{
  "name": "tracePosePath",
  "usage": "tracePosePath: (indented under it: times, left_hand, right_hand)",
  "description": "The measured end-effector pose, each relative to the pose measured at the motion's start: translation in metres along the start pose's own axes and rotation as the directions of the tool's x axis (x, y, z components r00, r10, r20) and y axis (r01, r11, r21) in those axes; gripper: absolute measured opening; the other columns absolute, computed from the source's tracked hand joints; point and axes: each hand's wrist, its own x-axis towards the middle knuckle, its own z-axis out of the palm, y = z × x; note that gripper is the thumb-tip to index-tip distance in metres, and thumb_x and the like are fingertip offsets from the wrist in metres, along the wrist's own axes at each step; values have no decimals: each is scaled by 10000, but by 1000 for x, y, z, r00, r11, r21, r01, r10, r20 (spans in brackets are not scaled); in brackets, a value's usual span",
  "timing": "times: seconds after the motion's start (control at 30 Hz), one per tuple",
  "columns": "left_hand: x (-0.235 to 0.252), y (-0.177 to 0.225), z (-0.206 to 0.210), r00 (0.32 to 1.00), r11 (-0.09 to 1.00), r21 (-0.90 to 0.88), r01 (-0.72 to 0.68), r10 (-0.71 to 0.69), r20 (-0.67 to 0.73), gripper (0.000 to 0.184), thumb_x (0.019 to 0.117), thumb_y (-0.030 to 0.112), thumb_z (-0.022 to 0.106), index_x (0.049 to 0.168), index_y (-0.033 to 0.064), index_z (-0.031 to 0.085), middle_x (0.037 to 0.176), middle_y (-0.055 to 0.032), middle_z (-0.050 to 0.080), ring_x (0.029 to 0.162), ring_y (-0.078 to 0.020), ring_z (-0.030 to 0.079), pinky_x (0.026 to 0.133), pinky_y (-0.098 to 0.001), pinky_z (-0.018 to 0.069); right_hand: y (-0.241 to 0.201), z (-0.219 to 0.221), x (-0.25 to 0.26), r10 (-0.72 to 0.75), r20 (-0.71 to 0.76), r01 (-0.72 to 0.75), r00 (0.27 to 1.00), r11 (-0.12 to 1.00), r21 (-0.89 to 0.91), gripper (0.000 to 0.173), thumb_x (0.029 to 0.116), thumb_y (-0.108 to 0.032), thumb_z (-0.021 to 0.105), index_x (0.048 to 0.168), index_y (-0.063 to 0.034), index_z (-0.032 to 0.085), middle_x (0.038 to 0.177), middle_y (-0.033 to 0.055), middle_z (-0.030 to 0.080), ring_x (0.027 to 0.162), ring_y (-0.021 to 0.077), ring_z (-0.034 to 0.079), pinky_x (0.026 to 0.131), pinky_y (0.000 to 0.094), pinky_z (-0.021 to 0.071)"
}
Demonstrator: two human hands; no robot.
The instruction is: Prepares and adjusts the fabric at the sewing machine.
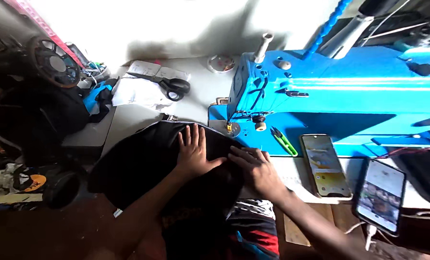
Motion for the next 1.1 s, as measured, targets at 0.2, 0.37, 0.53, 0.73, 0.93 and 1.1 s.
tracePosePath:
  times: [0.2, 0.37, 0.53, 0.73, 0.93, 1.1]
  left_hand:
    - [27, -15, -12, 926, 933, 47, -358, 348, 146, 1301, 773, 932, 441, 1614, -32, 198, 1694, -256, 110, 1578, -431, 65, 1235, -669, 47]
    - [32, -19, -12, 895, 907, 36, -420, 407, 185, 1282, 790, 921, 430, 1626, -14, 164, 1707, -231, 61, 1588, -394, 14, 1242, -653, 3]
    - [31, -18, -9, 904, 915, 44, -401, 388, 178, 1276, 778, 936, 415, 1623, 2, 207, 1709, -210, 101, 1590, -385, 24, 1251, -631, 23]
    - [22, -10, -15, 881, 907, 0, -422, 410, 236, 1278, 774, 940, 417, 1622, 5, 217, 1710, -211, 84, 1588, -397, -5, 1249, -631, -7]
    - [23, -6, -17, 862, 895, -70, -441, 444, 243, 1269, 751, 922, 495, 1609, 16, 265, 1717, -177, 100, 1598, -329, -8, 1250, -622, -22]
    - [34, -9, -16, 846, 872, -88, -481, 488, 213, 1258, 740, 924, 504, 1600, 30, 299, 1710, -168, 157, 1597, -322, 55, 1252, -619, 8]
  right_hand:
    - [-52, 13, -27, 207, -113, -223, 972, 963, -154, 446, 876, 39, 561, 1241, -139, 746, 1357, 65, 685, 1141, 360, 682, 842, 579, 525]
    - [-49, -1, -13, 178, -102, -185, 979, 981, -62, 321, 883, -10, 597, 1128, -109, 779, 1241, 109, 729, 1117, 395, 679, 860, 606, 523]
    - [-5, 1, 32, -61, -42, 57, 997, 995, -77, 347, 992, -93, 505, 1242, -145, 740, 1331, 25, 702, 1294, 350, 594, 952, 575, 477]
    - [10, 9, 37, -107, -13, 105, 994, 989, -101, 337, 1012, -127, 485, 1237, -135, 736, 1326, 16, 703, 1300, 326, 591, 969, 568, 469]
    - [20, 3, 31, -66, 54, 65, 996, 998, 16, 341, 1026, -233, 480, 1259, -169, 720, 1388, 1, 667, 1353, 343, 550, 1055, 638, 403]
    - [22, 4, 27, -26, 9, 26, 1000, 1000, 13, 343, 1032, -235, 479, 1264, -168, 722, 1391, 15, 666, 1310, 353, 585, 1037, 649, 410]
